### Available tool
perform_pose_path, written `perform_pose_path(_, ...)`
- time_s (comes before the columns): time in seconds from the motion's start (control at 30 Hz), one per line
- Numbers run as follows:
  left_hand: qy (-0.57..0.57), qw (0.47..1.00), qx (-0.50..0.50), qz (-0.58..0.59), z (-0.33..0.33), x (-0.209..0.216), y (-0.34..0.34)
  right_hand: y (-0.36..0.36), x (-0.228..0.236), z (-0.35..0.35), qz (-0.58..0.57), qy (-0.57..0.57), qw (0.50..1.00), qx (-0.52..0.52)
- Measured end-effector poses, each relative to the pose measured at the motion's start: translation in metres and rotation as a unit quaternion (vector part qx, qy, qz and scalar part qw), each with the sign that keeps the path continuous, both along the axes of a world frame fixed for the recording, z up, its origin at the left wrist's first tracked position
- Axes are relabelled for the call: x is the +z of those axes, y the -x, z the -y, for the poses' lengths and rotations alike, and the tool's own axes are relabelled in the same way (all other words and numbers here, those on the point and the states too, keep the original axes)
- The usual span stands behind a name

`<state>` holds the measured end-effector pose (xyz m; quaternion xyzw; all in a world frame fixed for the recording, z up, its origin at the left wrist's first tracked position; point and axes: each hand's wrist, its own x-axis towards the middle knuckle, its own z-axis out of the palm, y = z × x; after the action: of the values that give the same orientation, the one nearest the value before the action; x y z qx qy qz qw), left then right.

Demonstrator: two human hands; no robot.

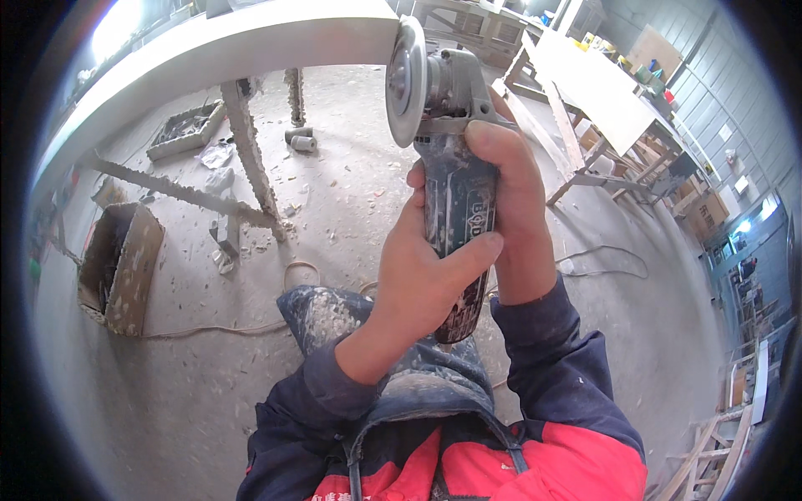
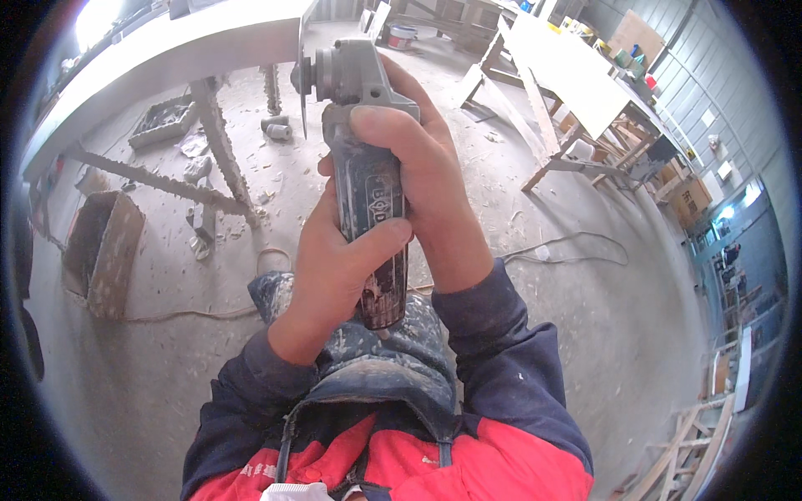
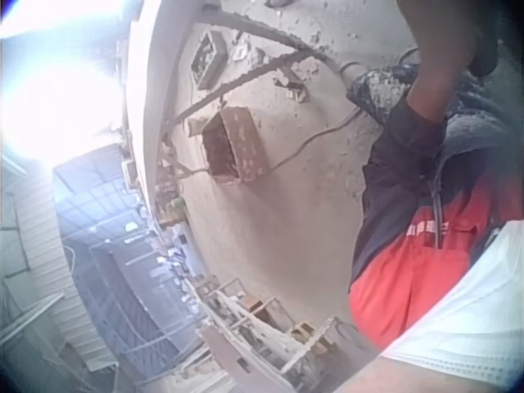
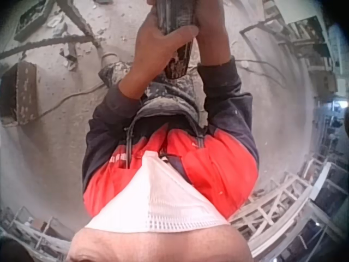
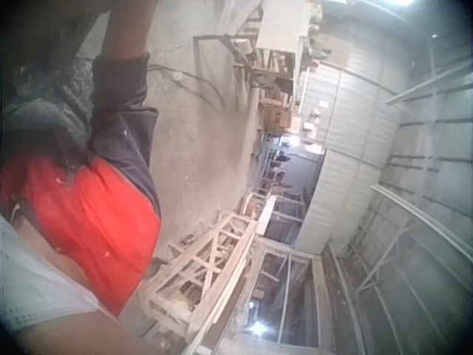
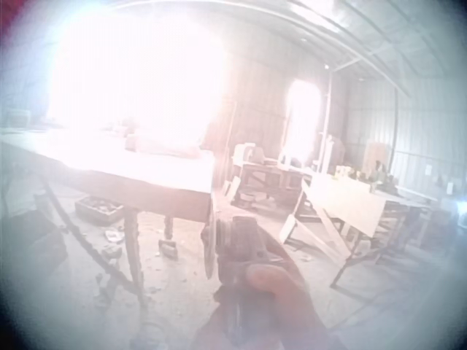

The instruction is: The person walks through a workshop and uses an angle grinder to smooth the edges of a large white panel. They swap grinding discs multiple times and continue grinding different sections of the panel.

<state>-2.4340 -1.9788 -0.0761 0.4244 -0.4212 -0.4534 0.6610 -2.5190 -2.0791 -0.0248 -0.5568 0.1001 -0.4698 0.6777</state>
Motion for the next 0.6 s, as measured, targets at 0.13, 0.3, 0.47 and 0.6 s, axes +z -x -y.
perform_pose_path(0.13,-0.01,0.999,0.007,0.035,-0.003,-0.001,0.001,-0.001,-0.008,0.003,0.0,0.018,1.0,-0.015)
perform_pose_path(0.3,-0.007,0.999,0.003,0.043,-0.006,-0.003,0.005,0.005,-0.012,-0.001,0.026,-0.025,0.999,0.002)
perform_pose_path(0.47,-0.023,1.0,-0.006,0.01,-0.009,-0.009,0.004,0.005,-0.015,-0.006,0.019,-0.048,0.999,0.006)
perform_pose_path(0.6,-0.023,1.0,-0.005,0.016,-0.01,-0.011,0.0,0.0,-0.017,-0.008,0.019,-0.049,0.999,-0.007)
